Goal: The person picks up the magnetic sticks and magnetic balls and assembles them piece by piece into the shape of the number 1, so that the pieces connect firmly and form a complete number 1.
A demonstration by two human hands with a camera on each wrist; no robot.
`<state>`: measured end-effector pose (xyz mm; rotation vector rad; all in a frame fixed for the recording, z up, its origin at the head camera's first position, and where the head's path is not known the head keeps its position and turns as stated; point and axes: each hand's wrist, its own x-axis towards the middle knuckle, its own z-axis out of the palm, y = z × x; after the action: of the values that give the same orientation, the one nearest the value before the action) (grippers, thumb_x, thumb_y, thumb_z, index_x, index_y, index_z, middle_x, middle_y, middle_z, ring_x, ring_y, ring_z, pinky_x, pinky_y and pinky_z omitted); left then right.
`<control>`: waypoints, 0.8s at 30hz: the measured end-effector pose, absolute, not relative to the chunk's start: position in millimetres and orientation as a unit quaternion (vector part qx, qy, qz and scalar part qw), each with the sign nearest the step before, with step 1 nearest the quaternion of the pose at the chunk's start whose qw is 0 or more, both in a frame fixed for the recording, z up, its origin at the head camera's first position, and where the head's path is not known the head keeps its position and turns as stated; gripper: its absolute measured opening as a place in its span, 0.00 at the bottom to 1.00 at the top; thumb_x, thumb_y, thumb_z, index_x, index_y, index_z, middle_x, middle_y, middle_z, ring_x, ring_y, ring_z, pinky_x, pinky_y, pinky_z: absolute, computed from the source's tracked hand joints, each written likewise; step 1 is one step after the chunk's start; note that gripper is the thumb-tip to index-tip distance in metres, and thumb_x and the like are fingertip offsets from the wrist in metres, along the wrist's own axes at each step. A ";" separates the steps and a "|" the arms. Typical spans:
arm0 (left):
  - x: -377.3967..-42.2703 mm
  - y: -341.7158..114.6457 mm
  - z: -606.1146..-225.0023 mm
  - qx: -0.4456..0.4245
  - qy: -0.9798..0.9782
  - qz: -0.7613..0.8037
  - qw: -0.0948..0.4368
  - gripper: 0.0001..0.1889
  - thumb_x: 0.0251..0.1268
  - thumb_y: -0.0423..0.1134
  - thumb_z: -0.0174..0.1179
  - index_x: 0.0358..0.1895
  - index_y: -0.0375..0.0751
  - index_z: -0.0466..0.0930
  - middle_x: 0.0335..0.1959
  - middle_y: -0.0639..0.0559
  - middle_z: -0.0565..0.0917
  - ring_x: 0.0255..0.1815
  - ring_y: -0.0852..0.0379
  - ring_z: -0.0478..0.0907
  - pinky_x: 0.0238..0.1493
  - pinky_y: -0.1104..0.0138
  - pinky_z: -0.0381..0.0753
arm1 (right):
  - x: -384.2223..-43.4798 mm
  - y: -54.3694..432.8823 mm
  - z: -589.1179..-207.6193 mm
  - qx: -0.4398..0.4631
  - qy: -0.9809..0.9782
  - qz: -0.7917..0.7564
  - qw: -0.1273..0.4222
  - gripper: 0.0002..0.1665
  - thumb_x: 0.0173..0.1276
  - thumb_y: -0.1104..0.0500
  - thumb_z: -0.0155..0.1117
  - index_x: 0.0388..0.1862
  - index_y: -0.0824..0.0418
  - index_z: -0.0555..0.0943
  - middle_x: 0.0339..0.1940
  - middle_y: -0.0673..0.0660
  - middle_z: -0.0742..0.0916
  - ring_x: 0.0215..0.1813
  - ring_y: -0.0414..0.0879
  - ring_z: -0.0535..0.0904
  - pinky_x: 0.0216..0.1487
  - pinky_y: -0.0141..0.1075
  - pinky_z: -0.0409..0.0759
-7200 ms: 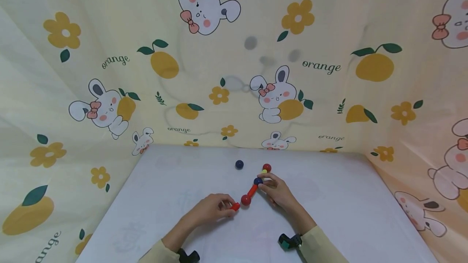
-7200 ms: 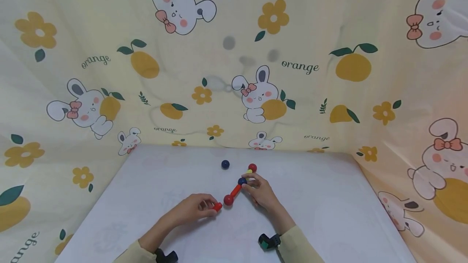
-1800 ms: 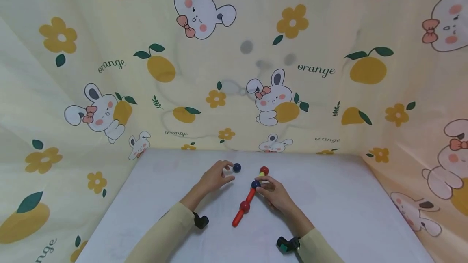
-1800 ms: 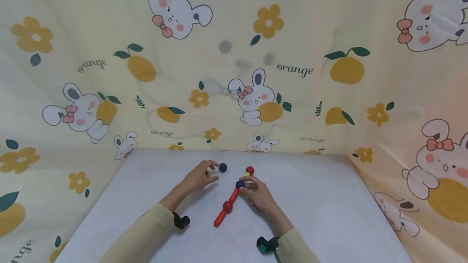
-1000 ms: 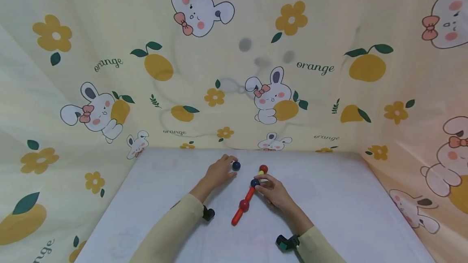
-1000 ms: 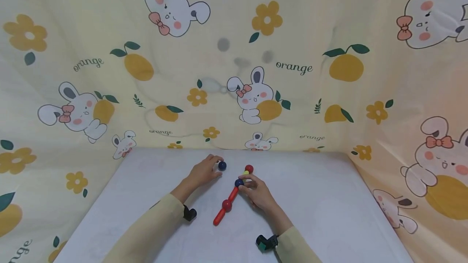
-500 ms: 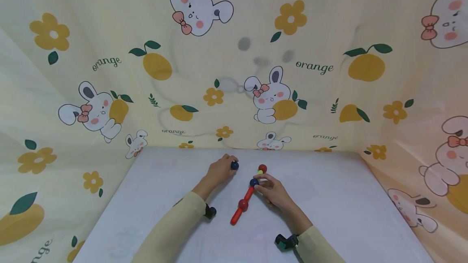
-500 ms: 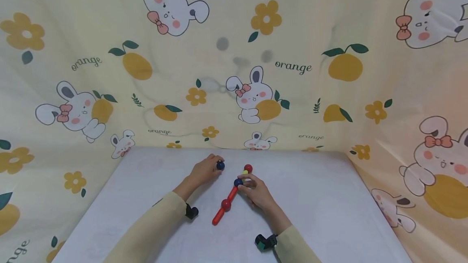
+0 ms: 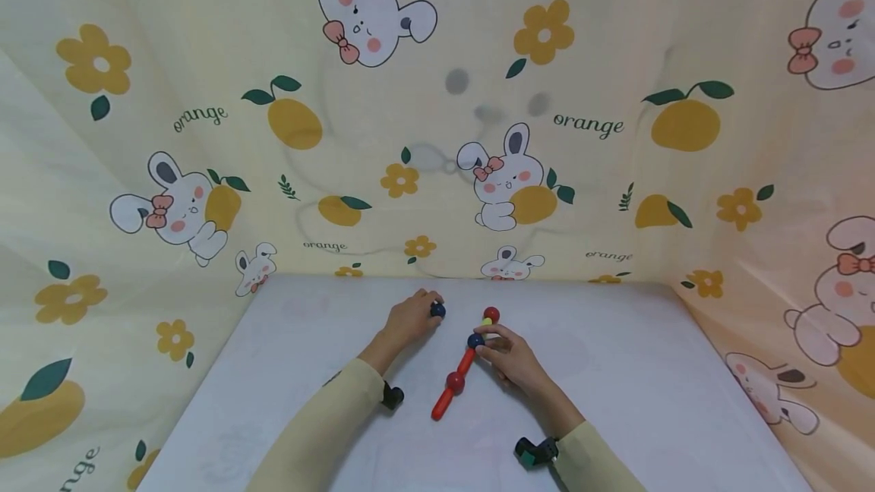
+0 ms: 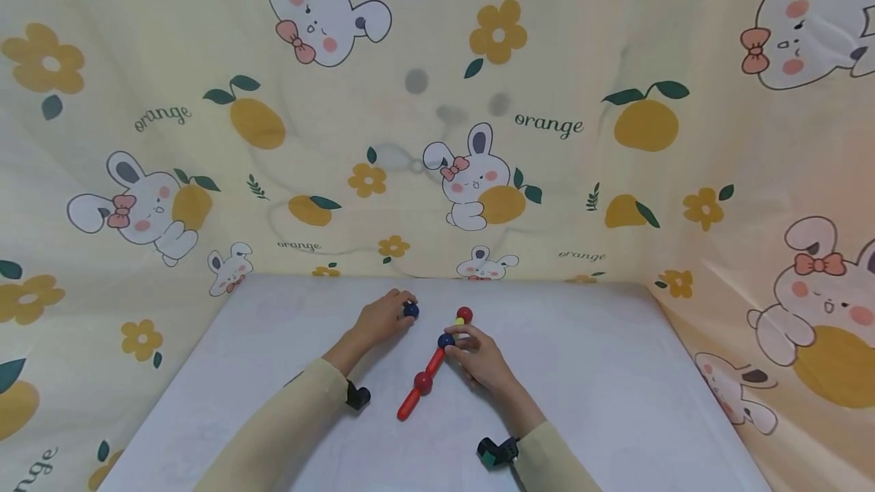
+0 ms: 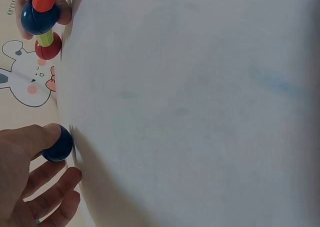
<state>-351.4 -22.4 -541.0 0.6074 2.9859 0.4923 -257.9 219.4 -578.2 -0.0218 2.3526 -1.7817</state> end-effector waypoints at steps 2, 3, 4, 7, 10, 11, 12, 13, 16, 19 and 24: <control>-350.5 -23.6 -541.4 0.195 0.967 0.163 0.027 0.21 0.75 0.46 0.70 0.67 0.49 0.81 0.61 0.45 0.83 0.59 0.48 0.85 0.59 0.51 0.86 | -257.8 218.9 -578.2 -0.006 0.794 -0.601 0.094 0.25 0.76 0.51 0.73 0.70 0.46 0.81 0.53 0.59 0.87 0.18 0.45 0.70 0.20 0.31 0.71; -350.0 -24.2 -541.6 0.194 0.967 0.164 0.026 0.21 0.75 0.46 0.70 0.67 0.49 0.81 0.61 0.45 0.83 0.59 0.48 0.85 0.59 0.51 0.86 | -257.9 218.7 -578.3 -0.006 0.795 -0.600 0.094 0.25 0.76 0.51 0.73 0.70 0.46 0.81 0.54 0.59 0.87 0.18 0.45 0.70 0.20 0.31 0.71; -349.4 -24.9 -541.6 0.194 0.967 0.165 0.025 0.21 0.75 0.46 0.70 0.66 0.49 0.81 0.60 0.45 0.84 0.59 0.48 0.85 0.59 0.51 0.86 | -257.8 218.6 -578.5 -0.005 0.796 -0.599 0.093 0.25 0.76 0.51 0.73 0.70 0.46 0.81 0.54 0.58 0.87 0.18 0.45 0.70 0.20 0.31 0.72; -347.7 -27.1 -541.6 0.196 0.966 0.167 0.022 0.21 0.74 0.46 0.70 0.66 0.49 0.81 0.59 0.45 0.84 0.57 0.49 0.85 0.58 0.52 0.86 | -257.7 218.6 -579.3 -0.007 0.797 -0.597 0.091 0.26 0.76 0.51 0.73 0.70 0.47 0.81 0.55 0.59 0.87 0.18 0.45 0.70 0.20 0.31 0.72; -345.8 -29.8 -542.1 0.196 0.966 0.169 0.020 0.21 0.74 0.46 0.71 0.66 0.49 0.81 0.58 0.46 0.84 0.56 0.49 0.85 0.57 0.53 0.86 | -257.6 218.3 -579.8 -0.006 0.797 -0.597 0.090 0.26 0.76 0.51 0.73 0.71 0.47 0.81 0.55 0.59 0.87 0.18 0.45 0.70 0.20 0.31 0.72; -344.9 -30.7 -542.3 0.195 0.966 0.169 0.021 0.21 0.74 0.46 0.71 0.66 0.49 0.81 0.58 0.46 0.84 0.56 0.50 0.85 0.57 0.53 0.86 | -257.6 218.0 -579.7 -0.006 0.797 -0.598 0.089 0.26 0.76 0.52 0.73 0.71 0.48 0.81 0.55 0.59 0.87 0.18 0.45 0.70 0.20 0.31 0.72; -344.2 -31.7 -542.5 0.194 0.966 0.171 0.021 0.21 0.74 0.46 0.71 0.66 0.49 0.81 0.58 0.46 0.84 0.56 0.50 0.85 0.57 0.53 0.86 | -257.4 217.7 -579.3 -0.004 0.796 -0.598 0.090 0.26 0.76 0.51 0.73 0.71 0.48 0.81 0.55 0.59 0.87 0.18 0.45 0.70 0.20 0.31 0.72; -343.4 -32.7 -542.8 0.192 0.966 0.172 0.022 0.21 0.74 0.46 0.71 0.66 0.49 0.81 0.58 0.47 0.84 0.55 0.50 0.85 0.57 0.53 0.86 | -257.5 217.4 -579.1 -0.002 0.796 -0.599 0.090 0.26 0.76 0.52 0.73 0.71 0.48 0.81 0.55 0.59 0.87 0.18 0.45 0.70 0.20 0.31 0.72; -340.9 -36.1 -543.6 0.187 0.966 0.177 0.026 0.21 0.74 0.46 0.71 0.66 0.50 0.81 0.56 0.48 0.84 0.54 0.52 0.85 0.56 0.54 0.87 | -257.1 216.4 -577.8 0.004 0.794 -0.601 0.092 0.26 0.76 0.52 0.73 0.71 0.47 0.81 0.56 0.59 0.86 0.19 0.45 0.70 0.20 0.31 0.71; -339.3 -40.2 -544.0 0.184 0.965 0.184 0.032 0.21 0.74 0.47 0.71 0.66 0.51 0.81 0.54 0.49 0.84 0.51 0.53 0.85 0.52 0.56 0.87 | -256.5 215.8 -577.0 0.009 0.795 -0.599 0.090 0.25 0.76 0.53 0.73 0.70 0.46 0.81 0.56 0.59 0.86 0.19 0.45 0.70 0.21 0.31 0.71; -335.6 -46.8 -545.4 0.174 0.964 0.196 0.041 0.21 0.74 0.48 0.70 0.66 0.53 0.81 0.52 0.52 0.84 0.50 0.55 0.84 0.50 0.58 0.86 | -254.9 215.3 -576.1 0.003 0.799 -0.596 0.080 0.23 0.77 0.54 0.72 0.69 0.46 0.82 0.55 0.60 0.86 0.18 0.46 0.69 0.20 0.31 0.70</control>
<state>-335.6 -46.8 -545.4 0.5339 2.9531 0.5988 -254.9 215.3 -576.1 0.0086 2.3915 -1.7818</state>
